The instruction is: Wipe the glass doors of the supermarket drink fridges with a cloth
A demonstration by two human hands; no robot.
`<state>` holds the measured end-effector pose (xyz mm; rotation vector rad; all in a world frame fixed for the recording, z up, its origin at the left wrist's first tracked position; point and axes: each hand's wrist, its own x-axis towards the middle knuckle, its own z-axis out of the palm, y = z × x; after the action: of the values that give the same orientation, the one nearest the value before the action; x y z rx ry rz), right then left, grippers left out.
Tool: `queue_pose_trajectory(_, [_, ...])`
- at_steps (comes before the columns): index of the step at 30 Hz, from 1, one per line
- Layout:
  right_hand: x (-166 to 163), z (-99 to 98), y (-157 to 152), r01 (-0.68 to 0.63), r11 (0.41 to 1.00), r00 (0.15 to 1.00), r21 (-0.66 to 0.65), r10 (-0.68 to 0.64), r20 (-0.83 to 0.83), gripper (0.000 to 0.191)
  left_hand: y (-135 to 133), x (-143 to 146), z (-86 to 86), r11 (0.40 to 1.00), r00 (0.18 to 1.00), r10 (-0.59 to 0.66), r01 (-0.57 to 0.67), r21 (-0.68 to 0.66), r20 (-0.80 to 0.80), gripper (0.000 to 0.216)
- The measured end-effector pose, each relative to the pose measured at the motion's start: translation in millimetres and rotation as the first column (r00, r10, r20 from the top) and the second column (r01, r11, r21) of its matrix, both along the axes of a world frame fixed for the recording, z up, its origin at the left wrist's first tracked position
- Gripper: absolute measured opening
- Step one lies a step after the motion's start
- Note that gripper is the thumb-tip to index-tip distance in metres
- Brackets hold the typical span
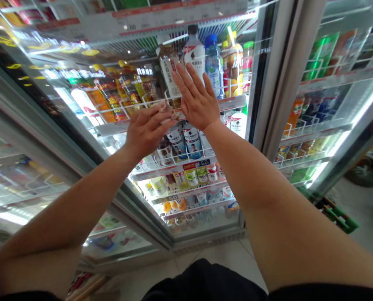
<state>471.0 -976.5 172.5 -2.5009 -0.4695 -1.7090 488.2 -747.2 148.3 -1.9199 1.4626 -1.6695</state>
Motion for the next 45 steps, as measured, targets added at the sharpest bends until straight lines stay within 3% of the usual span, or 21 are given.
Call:
queue_pose_trajectory(2, [0.8, 0.0, 0.1, -0.001, 1.000, 1.000, 0.000, 0.001, 0.000, 0.062, -2.2, -3.3, -18.9, 0.987, 0.998, -0.063, 0.065, 0.147, -0.014, 0.031])
queue_pose_trajectory(5, [3.0, 0.1, -0.2, 0.001, 1.000, 1.000, -0.004, -0.001, -0.002, 0.062, -0.2, -3.6, -35.5, 0.882, 0.988, -0.144, 0.151, 0.446, -0.050, 0.031])
queue_pose_trajectory(7, [4.0, 0.0, -0.5, -0.006, 1.000, 1.000, -0.002, 0.006, 0.001, 0.061, 4.7, -0.2, -29.3, 0.890, 0.990, -0.141, 0.135, 0.435, -0.020, 0.033])
queue_pose_trajectory(10, [3.6, 0.0, -0.5, -0.017, 1.000, 1.000, 0.000, 0.017, 0.010, 0.060, 11.1, 3.8, -13.1, 0.981, 0.996, -0.082, 0.073, 0.177, 0.044, 0.037])
queue_pose_trajectory(12, [2.7, 0.1, -0.4, -0.012, 1.000, 1.000, -0.001, 0.012, 0.011, 0.060, 11.9, 2.9, -10.3, 0.997, 0.998, -0.054, 0.052, 0.056, 0.042, 0.036])
queue_pose_trajectory(14, [2.2, 0.1, -0.4, -0.003, 1.000, 1.000, -0.003, 0.003, 0.009, 0.061, 11.1, 0.5, -11.3, 0.981, 0.996, -0.083, 0.076, 0.180, 0.031, 0.032])
queue_pose_trajectory(17, [1.9, -0.1, -0.6, -0.004, 1.000, 1.000, -0.009, 0.004, 0.012, 0.062, 11.6, 0.2, 0.1, 0.891, 0.989, -0.144, 0.121, 0.437, 0.019, 0.032])
queue_pose_trajectory(19, [1.3, -0.3, -0.7, -0.006, 1.000, 1.000, -0.009, 0.006, 0.017, 0.062, 13.0, 3.0, 18.2, 0.926, 0.992, -0.121, 0.097, 0.365, 0.044, 0.033])
queue_pose_trajectory(21, [0.6, -0.5, -0.8, -0.008, 1.000, 1.000, -0.006, 0.008, 0.018, 0.062, 13.4, 5.8, 34.2, 0.984, 0.995, -0.071, 0.058, 0.171, 0.069, 0.034])
queue_pose_trajectory(23, [0.4, -0.7, -1.0, -0.016, 1.000, 1.000, -0.003, 0.017, 0.016, 0.062, 11.9, 6.7, 39.4, 1.000, 0.999, -0.012, 0.012, -0.014, 0.045, 0.032])
queue_pose_trajectory(25, [1.4, -1.0, -1.2, -0.027, 1.000, 0.999, 0.001, 0.027, 0.019, 0.061, 9.7, 6.3, 35.6, 1.000, 1.000, 0.002, -0.002, -0.003, -0.028, 0.031])
queue_pose_trajectory(28, [4.4, -1.9, -1.8, -0.031, 1.000, 0.999, -0.003, 0.031, 0.028, 0.061, 9.7, 8.1, 35.2, 0.977, 0.990, 0.006, 0.025, 0.213, -0.143, 0.030])
queue_pose_trajectory(29, [5.4, -2.2, -2.0, -0.031, 1.000, 0.999, -0.005, 0.031, 0.032, 0.061, 10.6, 10.1, 40.2, 0.975, 0.989, 0.007, 0.026, 0.223, -0.146, 0.030])
queue_pose_trajectory(32, [7.4, -3.1, -2.5, -0.038, 0.999, 0.999, -0.009, 0.038, 0.039, 0.061, 11.7, 17.3, 61.6, 1.000, 0.997, 0.008, -0.010, -0.029, -0.080, 0.028])
queue_pose_trajectory(34, [7.6, -3.4, -2.6, -0.039, 0.999, 0.998, -0.009, 0.039, 0.042, 0.061, 8.8, 19.0, 69.3, 0.982, 0.999, -0.008, 0.001, -0.188, -0.034, 0.028])
queue_pose_trajectory(36, [7.2, -3.4, -2.6, -0.034, 0.999, 0.998, -0.014, 0.034, 0.047, 0.061, 3.6, 16.3, 69.0, 0.983, 0.999, -0.019, 0.011, -0.181, -0.040, 0.029])
queue_pose_trajectory(38, [6.3, -3.1, -2.3, -0.029, 0.999, 0.998, -0.020, 0.030, 0.049, 0.062, -1.3, 12.5, 70.1, 0.997, 0.998, -0.023, 0.018, -0.074, -0.066, 0.031])
queue_pose_trajectory(40, [5.2, -2.8, -2.0, -0.027, 1.000, 0.999, -0.016, 0.028, 0.042, 0.062, -4.8, 12.2, 83.0, 0.999, 0.998, -0.014, 0.012, -0.036, -0.064, 0.033])
queue_pose_trajectory(43, [4.0, -2.6, -1.9, -0.023, 1.000, 0.999, -0.005, 0.023, 0.026, 0.062, -10.6, 21.1, 119.0, 0.975, 0.999, 0.030, -0.021, -0.220, 0.039, 0.036])
queue_pose_trajectory(45, [4.0, -2.8, -2.0, -0.025, 1.000, 0.999, -0.001, 0.025, 0.026, 0.062, -18.1, 26.3, 133.2, 0.939, 0.996, 0.053, -0.023, -0.343, 0.077, 0.039])
